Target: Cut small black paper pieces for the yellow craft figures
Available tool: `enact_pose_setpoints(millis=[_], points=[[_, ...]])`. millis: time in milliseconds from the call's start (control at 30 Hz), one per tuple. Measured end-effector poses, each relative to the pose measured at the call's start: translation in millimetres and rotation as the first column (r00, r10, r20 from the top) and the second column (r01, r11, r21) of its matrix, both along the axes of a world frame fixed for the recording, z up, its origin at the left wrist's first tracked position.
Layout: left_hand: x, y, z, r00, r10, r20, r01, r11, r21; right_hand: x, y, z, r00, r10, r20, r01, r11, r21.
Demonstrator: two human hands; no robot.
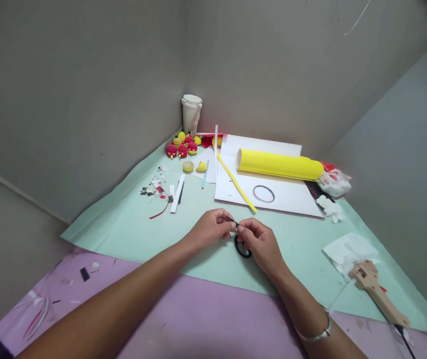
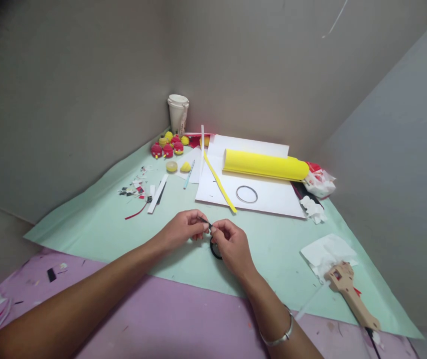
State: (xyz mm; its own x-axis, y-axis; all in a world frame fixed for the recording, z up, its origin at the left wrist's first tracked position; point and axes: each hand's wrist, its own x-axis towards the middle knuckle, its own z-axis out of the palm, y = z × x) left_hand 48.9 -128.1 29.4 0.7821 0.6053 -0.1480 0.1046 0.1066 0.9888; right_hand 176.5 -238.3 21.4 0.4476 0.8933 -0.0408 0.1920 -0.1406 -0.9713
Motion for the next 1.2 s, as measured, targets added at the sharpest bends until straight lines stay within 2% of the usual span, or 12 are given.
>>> enact_pose_setpoints(millis=[367, 700, 900, 967, 1100, 1200], points=[[-6, 1, -4.6, 1.0, -0.022, -0.02, 0.022, 0.999, 0.034, -4, 0, -10.5, 0.999, -0.02, -0.031, 0.021, 0.999, 0.036], [-7, 2, -6.4, 0.998, -0.059, -0.024, 0.06, 0.996, 0.066, -2, 0, -9.4, 1.0, -0.001, -0.026, 0.001, 1.0, 0.031], [-12, 5, -3.1, 0.995, -0.072, -0.068, 0.082, 0.983, 0.163, -3, -1, -9.8, 1.0, 0.017, -0.017, -0.016, 0.999, 0.034], [-16, 12, 1.0, 0.996, -0.053, -0.072, 0.065, 0.981, 0.181, -5, -2, -9.6, 1.0, 0.0, -0.024, 0.001, 0.999, 0.049], [-23, 27, 8.0, 0.997, 0.054, -0.062, -0.042, 0.983, 0.181, -5, -1, -9.6, 0.999, -0.028, -0.028, 0.029, 0.999, 0.045], [-23, 29, 7.0, 0.998, 0.039, -0.057, -0.031, 0.99, 0.138, -4, -1, -10.7, 0.999, -0.023, -0.028, 0.023, 0.999, 0.022]])
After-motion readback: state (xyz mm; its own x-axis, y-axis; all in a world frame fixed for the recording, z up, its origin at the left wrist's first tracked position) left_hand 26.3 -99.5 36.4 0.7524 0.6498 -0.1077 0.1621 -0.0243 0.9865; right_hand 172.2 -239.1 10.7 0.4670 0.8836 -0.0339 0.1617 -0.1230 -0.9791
